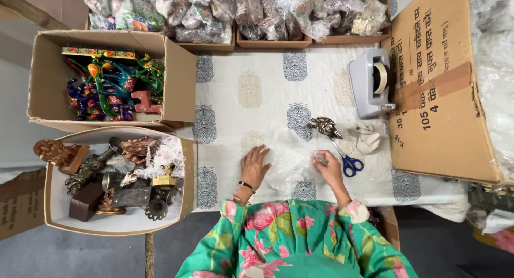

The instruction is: The person sits at a workbench and wraps metal decorative figurines in bubble wrap, tearing and cutting the plastic with scissors, then places the wrapped items into a cardboard box. They repeat the wrapping for several figurines one at a time.

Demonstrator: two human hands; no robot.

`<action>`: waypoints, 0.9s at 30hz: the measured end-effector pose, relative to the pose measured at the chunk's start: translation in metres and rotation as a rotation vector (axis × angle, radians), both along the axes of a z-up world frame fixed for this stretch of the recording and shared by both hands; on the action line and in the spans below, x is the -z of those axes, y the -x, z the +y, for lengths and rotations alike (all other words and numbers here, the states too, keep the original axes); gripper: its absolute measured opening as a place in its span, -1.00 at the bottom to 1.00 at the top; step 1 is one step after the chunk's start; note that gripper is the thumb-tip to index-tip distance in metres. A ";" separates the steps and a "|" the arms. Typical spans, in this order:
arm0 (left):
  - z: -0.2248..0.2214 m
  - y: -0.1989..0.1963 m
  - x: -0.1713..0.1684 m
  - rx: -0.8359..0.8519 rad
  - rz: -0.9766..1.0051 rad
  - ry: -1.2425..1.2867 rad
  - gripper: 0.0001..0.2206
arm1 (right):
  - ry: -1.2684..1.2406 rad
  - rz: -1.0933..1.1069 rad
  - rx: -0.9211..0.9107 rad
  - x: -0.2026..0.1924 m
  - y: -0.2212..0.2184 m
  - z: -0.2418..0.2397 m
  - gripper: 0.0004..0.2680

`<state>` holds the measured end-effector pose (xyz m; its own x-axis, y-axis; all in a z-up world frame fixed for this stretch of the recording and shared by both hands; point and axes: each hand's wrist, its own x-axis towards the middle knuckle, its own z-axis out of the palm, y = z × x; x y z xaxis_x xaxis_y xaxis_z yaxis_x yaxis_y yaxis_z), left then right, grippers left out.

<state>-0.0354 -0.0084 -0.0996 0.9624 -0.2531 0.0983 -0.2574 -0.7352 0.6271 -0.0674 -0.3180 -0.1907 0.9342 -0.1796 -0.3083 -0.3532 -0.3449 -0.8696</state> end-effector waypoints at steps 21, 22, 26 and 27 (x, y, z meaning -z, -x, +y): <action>0.024 -0.027 0.011 0.349 0.261 -0.655 0.22 | 0.762 -0.326 -0.654 -0.072 -0.021 0.064 -0.17; 0.034 -0.031 0.011 0.349 0.268 -0.656 0.22 | 0.757 -0.323 -0.658 -0.071 -0.020 0.064 -0.17; 0.068 -0.035 0.000 -0.049 0.312 -0.603 0.17 | 0.757 -0.325 -0.588 -0.059 -0.018 0.064 -0.17; 0.076 -0.035 -0.005 -0.238 0.272 -0.502 0.09 | 0.765 -0.332 -0.574 -0.054 -0.019 0.065 -0.16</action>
